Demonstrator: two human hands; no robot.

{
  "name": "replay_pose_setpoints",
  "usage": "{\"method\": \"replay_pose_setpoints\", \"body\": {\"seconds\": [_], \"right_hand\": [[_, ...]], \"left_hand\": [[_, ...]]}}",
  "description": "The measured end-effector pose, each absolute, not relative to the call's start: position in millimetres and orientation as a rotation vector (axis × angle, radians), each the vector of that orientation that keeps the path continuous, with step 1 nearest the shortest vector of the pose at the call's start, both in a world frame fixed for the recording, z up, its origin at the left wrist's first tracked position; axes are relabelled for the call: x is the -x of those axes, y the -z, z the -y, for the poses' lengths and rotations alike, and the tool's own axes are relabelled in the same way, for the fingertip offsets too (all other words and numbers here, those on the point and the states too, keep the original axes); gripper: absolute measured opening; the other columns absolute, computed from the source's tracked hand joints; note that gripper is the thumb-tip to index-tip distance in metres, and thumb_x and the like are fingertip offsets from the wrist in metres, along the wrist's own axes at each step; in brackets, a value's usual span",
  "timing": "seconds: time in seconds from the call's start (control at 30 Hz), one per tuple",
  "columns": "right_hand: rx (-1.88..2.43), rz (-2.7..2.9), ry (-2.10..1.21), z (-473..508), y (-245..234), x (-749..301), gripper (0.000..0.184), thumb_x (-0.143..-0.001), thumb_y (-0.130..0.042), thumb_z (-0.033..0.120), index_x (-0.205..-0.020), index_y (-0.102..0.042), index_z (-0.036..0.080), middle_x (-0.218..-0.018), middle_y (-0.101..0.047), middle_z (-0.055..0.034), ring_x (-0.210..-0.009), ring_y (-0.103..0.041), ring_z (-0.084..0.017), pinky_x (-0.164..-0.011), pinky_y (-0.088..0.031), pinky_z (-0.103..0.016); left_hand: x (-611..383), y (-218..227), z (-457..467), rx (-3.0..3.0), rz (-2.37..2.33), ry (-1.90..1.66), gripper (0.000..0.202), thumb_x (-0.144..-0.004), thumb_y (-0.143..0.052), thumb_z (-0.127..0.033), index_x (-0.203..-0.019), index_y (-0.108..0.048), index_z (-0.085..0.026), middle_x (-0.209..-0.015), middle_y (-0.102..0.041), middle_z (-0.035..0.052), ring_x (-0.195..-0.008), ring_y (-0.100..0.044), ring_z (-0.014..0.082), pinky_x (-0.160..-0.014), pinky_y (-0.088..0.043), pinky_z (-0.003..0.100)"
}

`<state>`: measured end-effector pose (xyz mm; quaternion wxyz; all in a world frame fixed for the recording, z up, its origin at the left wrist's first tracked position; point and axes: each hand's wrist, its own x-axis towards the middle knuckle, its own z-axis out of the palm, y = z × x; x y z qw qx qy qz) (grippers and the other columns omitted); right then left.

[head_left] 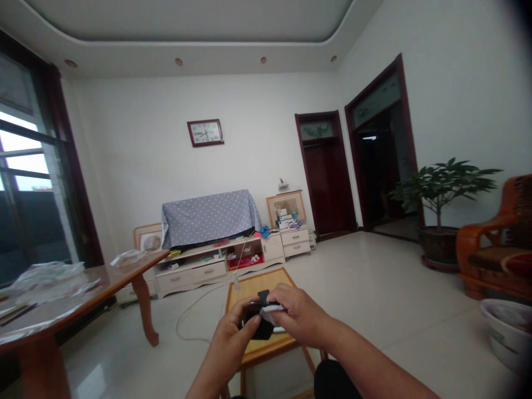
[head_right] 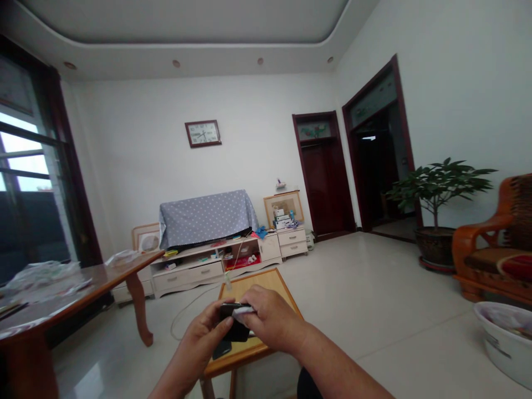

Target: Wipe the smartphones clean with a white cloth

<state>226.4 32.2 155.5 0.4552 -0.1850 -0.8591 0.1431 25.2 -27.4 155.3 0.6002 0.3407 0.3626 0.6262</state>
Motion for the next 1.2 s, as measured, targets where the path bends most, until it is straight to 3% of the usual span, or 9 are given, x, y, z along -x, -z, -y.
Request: {"method": "replay_pose_setpoints", "body": {"seconds": [0.13,0.23,0.33,0.47,0.63,0.83,1.03,1.2], "right_hand": [[0.375,2.073,-0.433,-31.3,-158.5,-227.9,0.014,-0.089,-0.061,0.017,-0.097,-0.071,0.023,-0.088,-0.065,-0.0019,-0.084,-0.060,-0.018,-0.076,-0.044,-0.027],[0.453,1.810,-0.577,-33.2,-152.7,-225.1,0.012,-0.089,-0.063,0.022,-0.099,-0.072,0.022,-0.093,-0.066,-0.0030,-0.087,-0.062,-0.019,-0.078,-0.046,-0.028],[0.540,1.481,-0.862,-35.9,-138.9,-220.0,0.014,-0.090,-0.064,0.033,-0.096,-0.067,0.020,-0.085,-0.065,-0.0014,-0.076,-0.060,-0.017,-0.069,-0.047,-0.026],[0.544,1.241,-1.216,-34.5,-120.8,-210.6,0.026,-0.087,-0.069,0.043,-0.094,-0.060,0.019,-0.072,-0.061,0.0023,-0.060,-0.054,-0.013,-0.054,-0.042,-0.021],[0.560,1.104,-1.211,-25.1,-121.4,-200.3,0.029,-0.083,-0.074,0.043,-0.096,-0.061,0.020,-0.071,-0.059,0.0036,-0.058,-0.053,-0.011,-0.053,-0.044,-0.020],[0.510,1.163,-1.291,-12.2,-131.3,-196.7,0.028,-0.086,-0.070,0.043,-0.099,-0.067,0.018,-0.072,-0.062,0.0013,-0.059,-0.055,-0.012,-0.052,-0.045,-0.021],[0.403,1.230,-1.267,-5.1,-130.3,-200.5,0.027,-0.088,-0.069,0.037,-0.107,-0.071,0.017,-0.101,-0.069,-0.0064,-0.086,-0.066,-0.019,-0.075,-0.055,-0.029],[0.397,1.192,-1.267,-8.9,-133.5,-201.4,0.028,-0.085,-0.074,0.041,-0.097,-0.063,0.018,-0.083,-0.069,-0.0023,-0.069,-0.066,-0.016,-0.065,-0.055,-0.029]], "left_hand": [[-26.6,-150.4,30.8,-1.363,-1.009,-1.410,0.030,-0.076,-0.078,-0.015,-0.106,-0.076,-0.016,-0.102,-0.076,0.0084,-0.097,-0.068,0.0262,-0.086,-0.055,0.028],[-26.4,-138.2,31.8,-1.532,-1.147,-1.480,0.036,-0.081,-0.076,-0.030,-0.114,-0.074,-0.018,-0.109,-0.076,0.0076,-0.103,-0.068,0.0269,-0.089,-0.055,0.031],[-25.3,-126.1,31.1,-1.608,-1.238,-1.571,0.038,-0.088,-0.068,-0.041,-0.119,-0.072,-0.021,-0.114,-0.075,0.0062,-0.106,-0.068,0.0265,-0.088,-0.056,0.033],[-25.8,-115.8,28.7,-1.772,-1.349,-1.651,0.035,-0.090,-0.064,-0.043,-0.119,-0.072,-0.024,-0.119,-0.075,0.0053,-0.107,-0.069,0.0249,-0.096,-0.054,0.035],[-29.5,-107.3,26.8,-1.879,-1.458,-1.725,0.034,-0.093,-0.060,-0.041,-0.121,-0.071,-0.026,-0.123,-0.073,0.0054,-0.115,-0.066,0.0247,-0.102,-0.052,0.037],[-37.9,-102.2,27.3,-1.953,-1.502,-1.734,0.033,-0.095,-0.057,-0.040,-0.124,-0.068,-0.027,-0.125,-0.072,0.0052,-0.112,-0.067,0.0227,-0.102,-0.052,0.039],[-36.1,-100.2,28.0,-2.036,-1.566,-1.756,0.035,-0.096,-0.054,-0.039,-0.127,-0.066,-0.028,-0.127,-0.071,0.0045,-0.113,-0.067,0.0231,-0.099,-0.054,0.039],[-40.2,-103.8,31.0,-2.075,-1.591,-1.754,0.034,-0.097,-0.053,-0.039,-0.124,-0.068,-0.027,-0.123,-0.073,0.0052,-0.110,-0.069,0.0232,-0.095,-0.057,0.039]]}}
